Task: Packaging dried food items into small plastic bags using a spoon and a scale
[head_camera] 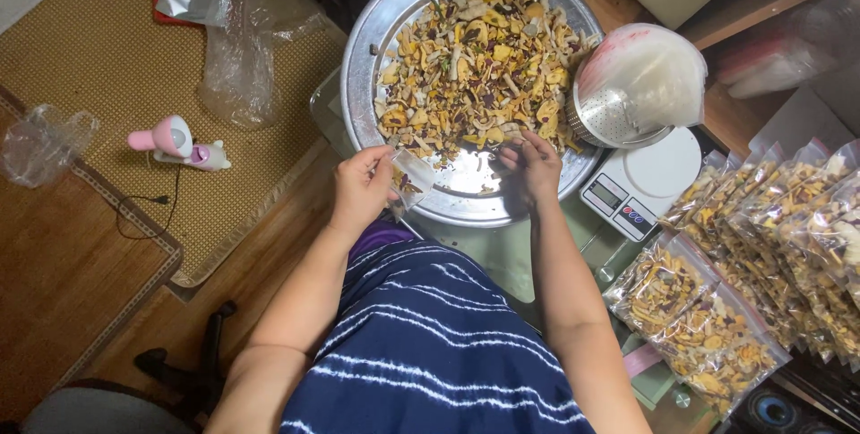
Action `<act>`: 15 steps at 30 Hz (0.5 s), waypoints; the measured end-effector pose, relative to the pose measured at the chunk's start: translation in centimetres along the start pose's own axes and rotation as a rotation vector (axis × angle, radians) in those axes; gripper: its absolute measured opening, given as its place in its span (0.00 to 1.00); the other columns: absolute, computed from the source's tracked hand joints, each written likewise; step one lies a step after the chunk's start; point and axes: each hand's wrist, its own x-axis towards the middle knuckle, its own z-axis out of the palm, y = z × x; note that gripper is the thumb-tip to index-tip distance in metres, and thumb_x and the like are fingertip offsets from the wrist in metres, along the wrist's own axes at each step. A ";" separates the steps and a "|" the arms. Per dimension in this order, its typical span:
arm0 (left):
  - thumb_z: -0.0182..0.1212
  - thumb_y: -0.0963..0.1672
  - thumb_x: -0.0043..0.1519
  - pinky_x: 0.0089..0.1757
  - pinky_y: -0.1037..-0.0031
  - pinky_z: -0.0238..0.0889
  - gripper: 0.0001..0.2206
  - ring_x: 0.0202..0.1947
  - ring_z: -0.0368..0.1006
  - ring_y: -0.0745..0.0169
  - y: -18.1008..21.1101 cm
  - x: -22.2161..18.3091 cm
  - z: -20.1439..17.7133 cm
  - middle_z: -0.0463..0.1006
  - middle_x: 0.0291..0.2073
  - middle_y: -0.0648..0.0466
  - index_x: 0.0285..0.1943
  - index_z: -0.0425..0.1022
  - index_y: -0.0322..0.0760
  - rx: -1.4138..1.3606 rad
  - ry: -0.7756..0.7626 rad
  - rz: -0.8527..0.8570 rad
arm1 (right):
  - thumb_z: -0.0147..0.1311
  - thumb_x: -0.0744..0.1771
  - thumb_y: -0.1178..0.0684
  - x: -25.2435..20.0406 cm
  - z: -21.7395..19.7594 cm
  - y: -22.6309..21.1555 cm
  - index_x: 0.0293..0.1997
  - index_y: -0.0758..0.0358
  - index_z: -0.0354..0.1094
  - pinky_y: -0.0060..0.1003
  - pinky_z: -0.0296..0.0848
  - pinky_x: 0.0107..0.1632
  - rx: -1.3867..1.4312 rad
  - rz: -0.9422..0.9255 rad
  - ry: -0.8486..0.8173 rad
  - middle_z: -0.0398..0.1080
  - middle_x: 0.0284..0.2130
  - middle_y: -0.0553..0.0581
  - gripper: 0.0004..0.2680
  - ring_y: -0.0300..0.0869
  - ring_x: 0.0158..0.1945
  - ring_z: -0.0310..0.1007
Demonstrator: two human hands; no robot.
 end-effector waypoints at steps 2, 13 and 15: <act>0.56 0.37 0.62 0.13 0.76 0.70 0.10 0.14 0.76 0.51 0.1 -0.1 0.3 0.83 0.33 0.39 0.47 0.81 0.26 -0.005 -0.007 -0.005 | 0.53 0.68 0.61 -0.5 -0.1 -0.8 0.55 0.68 0.70 0.56 0.87 0.43 0.000 -0.020 -0.018 0.76 0.44 0.72 0.10 0.59 0.38 0.83; 0.54 0.37 0.63 0.14 0.74 0.72 0.11 0.15 0.77 0.49 0.8 0.0 2.5 0.82 0.33 0.36 0.50 0.78 0.21 -0.010 -0.072 -0.014 | 0.52 0.69 0.61 -4.1 0.3 -7.3 0.53 0.69 0.70 0.50 0.88 0.39 -0.008 -0.100 -0.108 0.77 0.40 0.69 0.08 0.56 0.34 0.83; 0.54 0.38 0.63 0.14 0.75 0.73 0.11 0.16 0.77 0.50 0.7 0.0 2.8 0.83 0.33 0.37 0.50 0.79 0.23 0.013 -0.080 -0.003 | 0.52 0.69 0.62 -5.4 0.7 -8.9 0.52 0.69 0.71 0.50 0.88 0.38 -0.007 -0.132 -0.144 0.77 0.40 0.70 0.08 0.56 0.34 0.83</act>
